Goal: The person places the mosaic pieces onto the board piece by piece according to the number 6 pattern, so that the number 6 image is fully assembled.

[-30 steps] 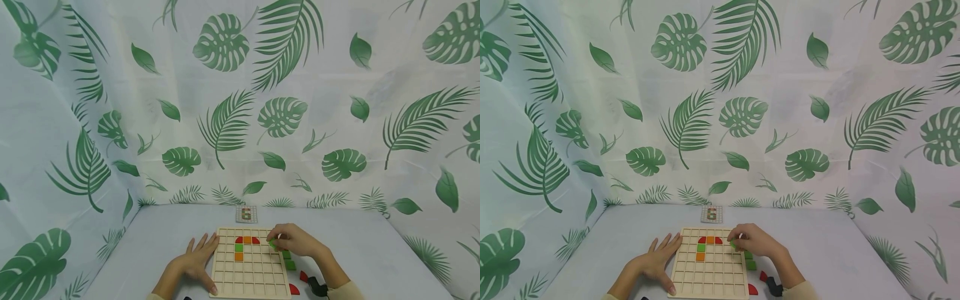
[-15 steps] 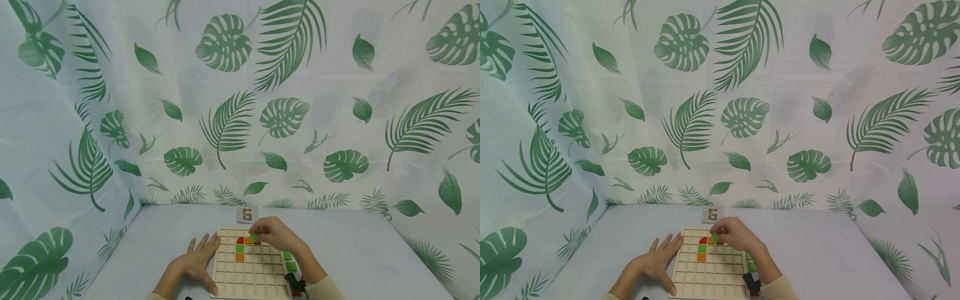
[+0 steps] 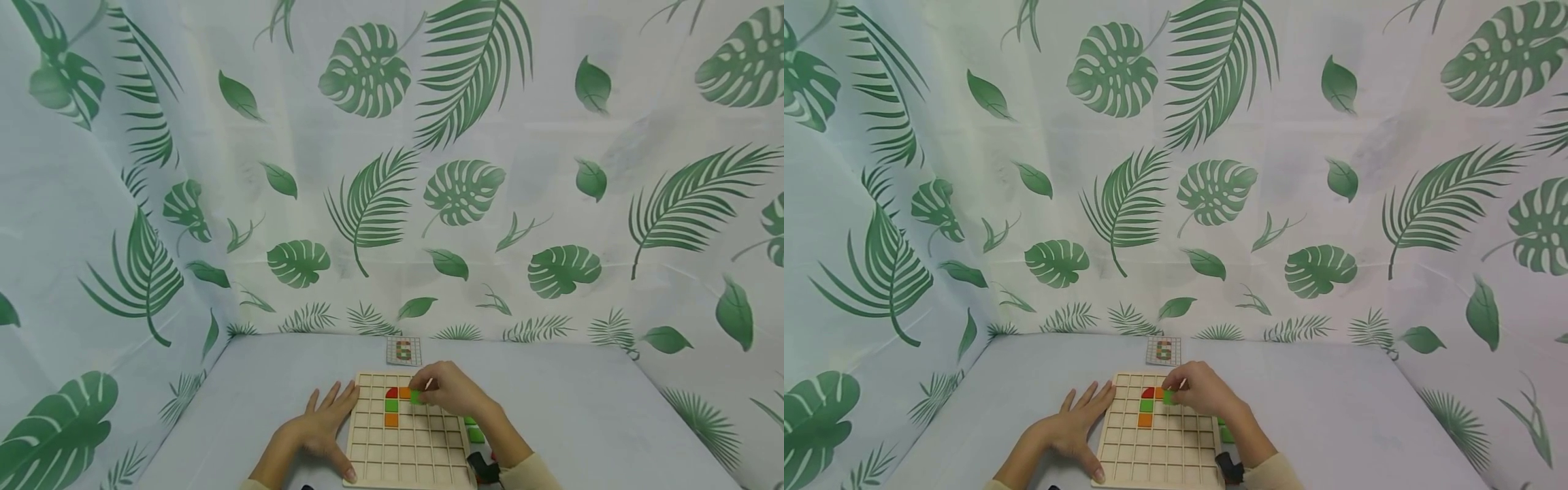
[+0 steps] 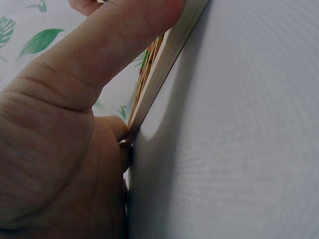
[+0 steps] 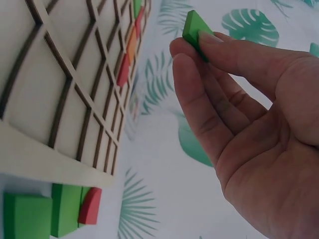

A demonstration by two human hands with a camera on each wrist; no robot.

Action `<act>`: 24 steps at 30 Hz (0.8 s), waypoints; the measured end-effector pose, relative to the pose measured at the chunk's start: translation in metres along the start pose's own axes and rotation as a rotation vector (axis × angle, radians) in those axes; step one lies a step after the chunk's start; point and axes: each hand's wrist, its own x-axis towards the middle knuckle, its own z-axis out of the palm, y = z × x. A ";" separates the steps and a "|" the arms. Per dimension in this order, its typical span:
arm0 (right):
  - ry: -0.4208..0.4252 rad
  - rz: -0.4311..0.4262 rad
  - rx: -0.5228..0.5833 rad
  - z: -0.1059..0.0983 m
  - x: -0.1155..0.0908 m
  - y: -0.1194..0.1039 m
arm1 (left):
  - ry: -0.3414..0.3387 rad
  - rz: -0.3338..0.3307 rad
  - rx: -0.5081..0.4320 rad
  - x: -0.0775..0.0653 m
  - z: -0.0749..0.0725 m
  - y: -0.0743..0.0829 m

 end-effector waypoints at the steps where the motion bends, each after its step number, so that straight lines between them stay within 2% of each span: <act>1: -0.004 -0.004 0.003 0.001 0.001 0.000 | -0.001 0.001 -0.002 0.000 0.000 0.000; 8: -0.021 0.038 -0.024 0.014 0.006 0.001 | -0.001 0.003 0.001 0.000 0.000 -0.001; 13: -0.014 0.010 -0.077 0.023 0.006 0.001 | 0.004 0.001 0.011 0.000 0.000 0.000; 19: -0.015 0.000 -0.064 0.029 0.006 0.000 | 0.007 0.006 0.015 0.000 0.000 -0.001; 24: 0.001 -0.021 -0.132 0.033 0.008 0.002 | 0.007 0.003 0.020 0.000 0.000 -0.001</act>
